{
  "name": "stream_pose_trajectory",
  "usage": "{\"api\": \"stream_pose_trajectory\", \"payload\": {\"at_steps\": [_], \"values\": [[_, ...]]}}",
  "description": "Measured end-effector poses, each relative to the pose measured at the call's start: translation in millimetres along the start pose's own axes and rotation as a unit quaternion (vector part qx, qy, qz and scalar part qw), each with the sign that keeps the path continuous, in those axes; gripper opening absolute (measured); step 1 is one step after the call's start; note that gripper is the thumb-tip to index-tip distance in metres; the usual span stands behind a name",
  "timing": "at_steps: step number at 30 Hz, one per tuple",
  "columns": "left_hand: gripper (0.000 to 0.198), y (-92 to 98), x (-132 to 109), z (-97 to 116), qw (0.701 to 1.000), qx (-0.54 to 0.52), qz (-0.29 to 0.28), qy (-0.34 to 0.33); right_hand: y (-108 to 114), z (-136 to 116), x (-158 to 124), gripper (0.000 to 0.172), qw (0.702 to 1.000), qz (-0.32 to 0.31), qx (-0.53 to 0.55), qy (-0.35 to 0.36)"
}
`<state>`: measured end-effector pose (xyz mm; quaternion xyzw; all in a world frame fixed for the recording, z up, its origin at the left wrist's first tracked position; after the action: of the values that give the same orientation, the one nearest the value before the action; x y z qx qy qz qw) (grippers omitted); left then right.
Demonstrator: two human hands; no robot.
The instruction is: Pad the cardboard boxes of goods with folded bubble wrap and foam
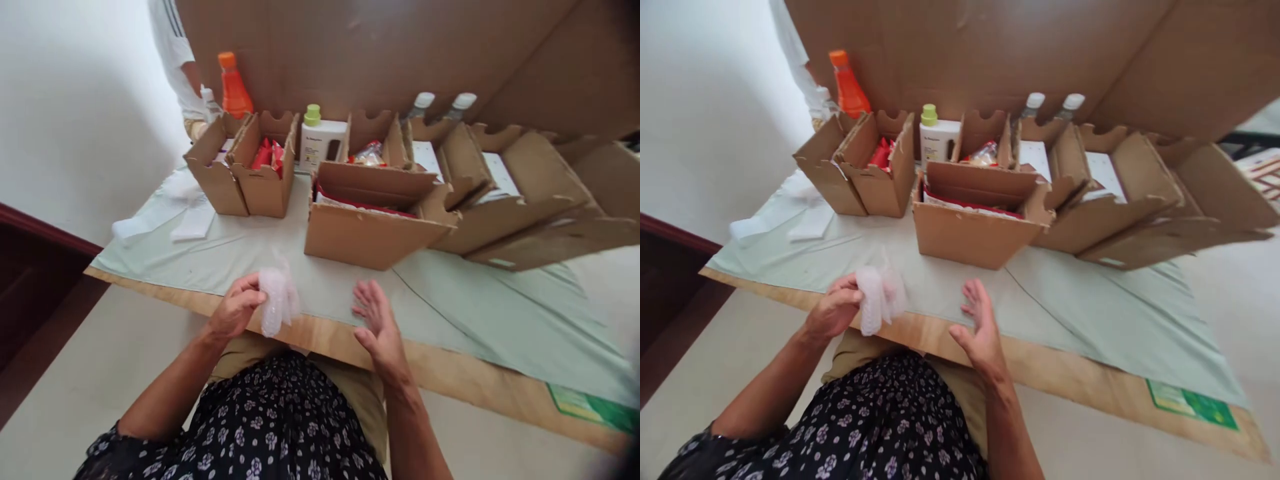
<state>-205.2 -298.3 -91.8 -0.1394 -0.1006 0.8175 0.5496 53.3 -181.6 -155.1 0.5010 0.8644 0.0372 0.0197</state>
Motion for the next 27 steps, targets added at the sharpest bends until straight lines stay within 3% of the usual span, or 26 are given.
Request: {"api": "stream_pose_trajectory", "payload": {"at_steps": [3,5,7,10,12,14,16,22,24,27], "values": [[0.021,-36.4,-10,-29,0.983,-0.126,-0.089,0.104,-24,8,-4,0.109,0.986,-0.054,0.133,-0.082],[0.021,-50.7,-17,-38,0.963,-0.182,-0.129,0.153,-32,8,-7,0.107,0.970,-0.067,0.204,-0.117],[0.024,-56.0,-20,-43,0.953,-0.207,-0.139,0.173,-36,3,-11,0.101,0.949,-0.093,0.260,-0.154],[0.030,-49.8,-11,-46,0.959,-0.205,-0.099,0.170,-29,-12,-16,0.070,0.937,-0.079,0.285,-0.187],[0.038,-41.5,-2,-49,0.962,-0.203,-0.069,0.168,-16,-26,-15,0.049,0.950,-0.003,0.261,-0.170],[0.057,-34.2,6,-53,0.962,-0.206,-0.057,0.170,-3,-42,-13,0.041,0.960,0.068,0.233,-0.138],[0.080,-30.4,10,-60,0.966,-0.184,-0.060,0.171,4,-60,-11,0.036,0.967,0.087,0.212,-0.107],[0.124,-43.2,4,-74,0.986,-0.028,-0.074,0.150,0,-100,-19,0.025,0.975,-0.004,0.219,-0.040],[0.120,-52.8,-2,-72,0.984,-0.036,-0.096,0.143,-8,-105,-22,0.023,0.965,-0.039,0.259,-0.021],[0.094,-68.9,-11,-69,0.969,-0.110,-0.150,0.165,-26,-103,-24,0.024,0.947,-0.099,0.305,-0.011]]}}
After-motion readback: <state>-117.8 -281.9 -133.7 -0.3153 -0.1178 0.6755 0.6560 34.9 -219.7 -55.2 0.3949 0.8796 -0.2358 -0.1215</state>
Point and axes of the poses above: each hand's wrist, its own x-axis towards the middle knuckle, its own y-axis out of the back of the hand, z = x × y, the point moved 3 cm from there along x, towards the middle knuckle, and after that the axes turned 3 degrees about -y, right-handed, at the moved point
